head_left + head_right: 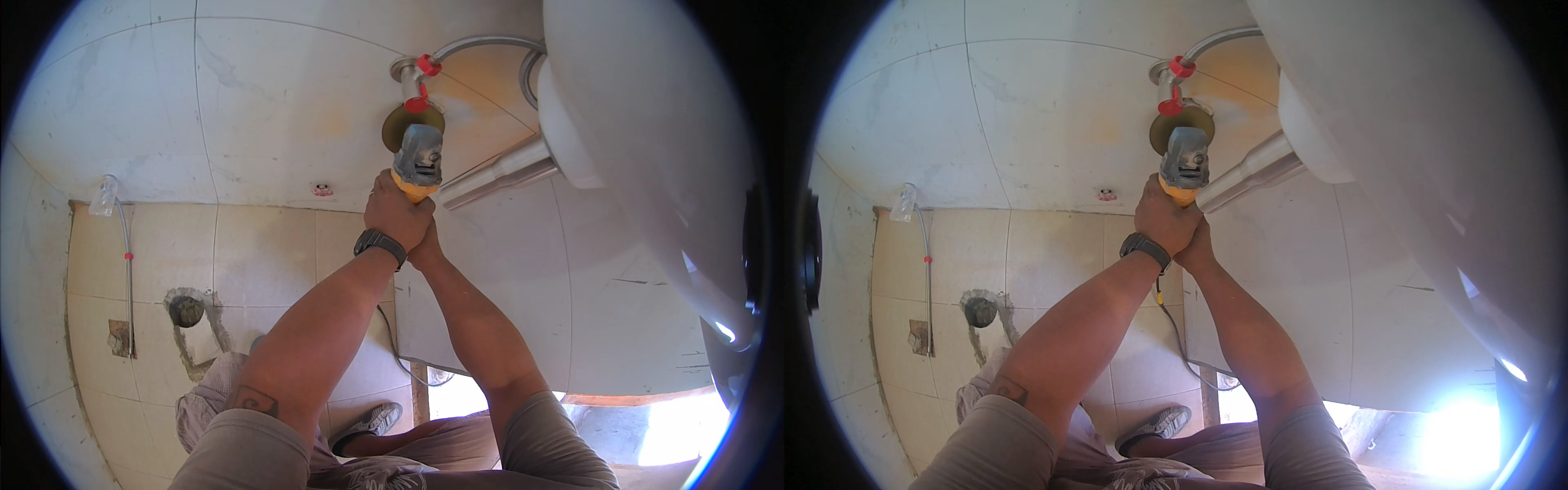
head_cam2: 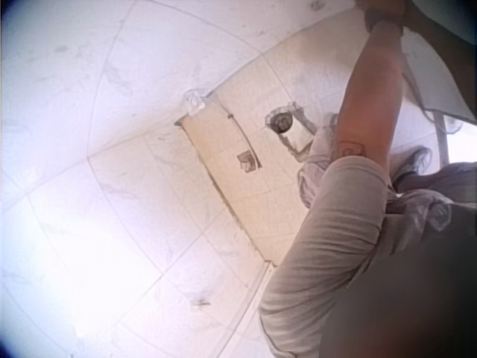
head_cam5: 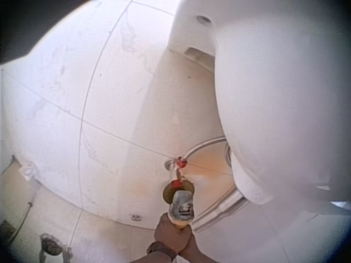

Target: The person sits on the floor and uses an angle grinder to cut or grind a section of the tiled wall beneath a white sink. The tool is held with both hands and applied steadily to the wall surface near plumbing fixtures.

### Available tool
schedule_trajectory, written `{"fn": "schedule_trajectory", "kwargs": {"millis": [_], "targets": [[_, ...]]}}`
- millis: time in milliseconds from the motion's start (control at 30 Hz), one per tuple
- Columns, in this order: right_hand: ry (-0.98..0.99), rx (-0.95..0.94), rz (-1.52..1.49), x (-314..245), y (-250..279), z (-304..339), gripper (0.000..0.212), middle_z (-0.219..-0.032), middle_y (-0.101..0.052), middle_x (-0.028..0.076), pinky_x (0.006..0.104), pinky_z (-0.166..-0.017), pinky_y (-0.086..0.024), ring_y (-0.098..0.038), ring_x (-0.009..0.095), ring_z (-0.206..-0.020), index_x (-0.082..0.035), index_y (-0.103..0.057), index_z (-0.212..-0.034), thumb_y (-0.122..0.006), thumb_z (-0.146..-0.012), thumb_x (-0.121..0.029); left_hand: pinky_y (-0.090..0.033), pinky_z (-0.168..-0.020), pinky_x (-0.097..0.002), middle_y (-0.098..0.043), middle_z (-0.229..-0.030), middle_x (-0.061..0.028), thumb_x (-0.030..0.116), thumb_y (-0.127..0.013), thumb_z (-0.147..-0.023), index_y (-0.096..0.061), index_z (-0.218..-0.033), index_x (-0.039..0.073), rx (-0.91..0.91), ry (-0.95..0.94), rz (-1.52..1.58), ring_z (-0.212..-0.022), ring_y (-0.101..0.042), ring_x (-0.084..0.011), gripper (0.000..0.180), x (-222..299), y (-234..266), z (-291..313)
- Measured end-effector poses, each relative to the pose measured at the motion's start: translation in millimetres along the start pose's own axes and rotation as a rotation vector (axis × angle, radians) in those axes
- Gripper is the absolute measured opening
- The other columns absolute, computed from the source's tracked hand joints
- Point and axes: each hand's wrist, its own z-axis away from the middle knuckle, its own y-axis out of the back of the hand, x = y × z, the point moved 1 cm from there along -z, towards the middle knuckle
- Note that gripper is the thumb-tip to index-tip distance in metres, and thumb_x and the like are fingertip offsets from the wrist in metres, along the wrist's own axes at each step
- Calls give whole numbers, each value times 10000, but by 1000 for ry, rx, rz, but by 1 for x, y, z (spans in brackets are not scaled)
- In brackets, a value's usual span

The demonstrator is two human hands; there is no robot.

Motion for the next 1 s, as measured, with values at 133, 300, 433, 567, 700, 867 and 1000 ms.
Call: {"fn": "schedule_trajectory", "kwargs": {"millis": [133,300,433,567,700,867,1000], "targets": [[1,3,17,-2,-1,0,700,-1384,-643,143,400,-1097,-506,-634,285,-1299,-17,-526,-1401,-884,-847,-250,-575,-943,-532,-650,-1177,-238,327,-818,-789,-503,-1232,-9,5,-3,-4,-1105,-680,-443,638,-2,-1,-1],[39,-8,61,-3,-2,1,671,-1423,-619,119,352,-1088,-485,-584,188,-1315,-22,-532,-1416,-882,-859,-155,-569,-929,-532,-671,-1150,-250,390,-860,-794,-524,-1208,-15,27,-19,-5,-1085,-693,-455,669,-5,-3,-2],[20,0,-35,0,-2,-1,668,-1367,-656,151,403,-1090,-506,-629,285,-1317,-18,-549,-1383,-878,-849,-249,-574,-942,-537,-641,-1198,-225,293,-793,-787,-492,-1247,5,-10,-6,-2,-1115,-673,-432,620,-4,-2,-2],[13,-6,-23,12,-1,-4,690,-1364,-661,164,409,-1076,-516,-640,297,-1306,-13,-548,-1385,-888,-839,-262,-568,-954,-539,-642,-1200,-222,291,-792,-787,-492,-1248,8,-13,9,16,-1124,-669,-432,618,-2,-1,0],[-34,16,-128,26,-6,-7,721,-1366,-662,182,412,-1065,-524,-647,322,-1297,-8,-545,-1389,-901,-823,-277,-567,-959,-537,-645,-1199,-221,288,-792,-788,-494,-1250,10,-8,18,20,-1130,-668,-430,617,-1,-2,0],[43,28,-56,27,-4,-6,609,-1364,-651,129,372,-1045,-521,-618,228,-1276,-16,-559,-1377,-862,-872,-172,-572,-956,-530,-644,-1203,-222,288,-795,-787,-496,-1257,12,-40,17,21,-1127,-672,-427,622,-3,-1,-3],[76,21,63,19,-4,-4,595,-1372,-643,103,359,-1043,-515,-610,181,-1260,-16,-557,-1380,-862,-883,-136,-573,-957,-530,-643,-1200,-224,285,-796,-787,-498,-1254,14,-39,9,-6,-1128,-672,-429,617,-2,1,-2]]}}
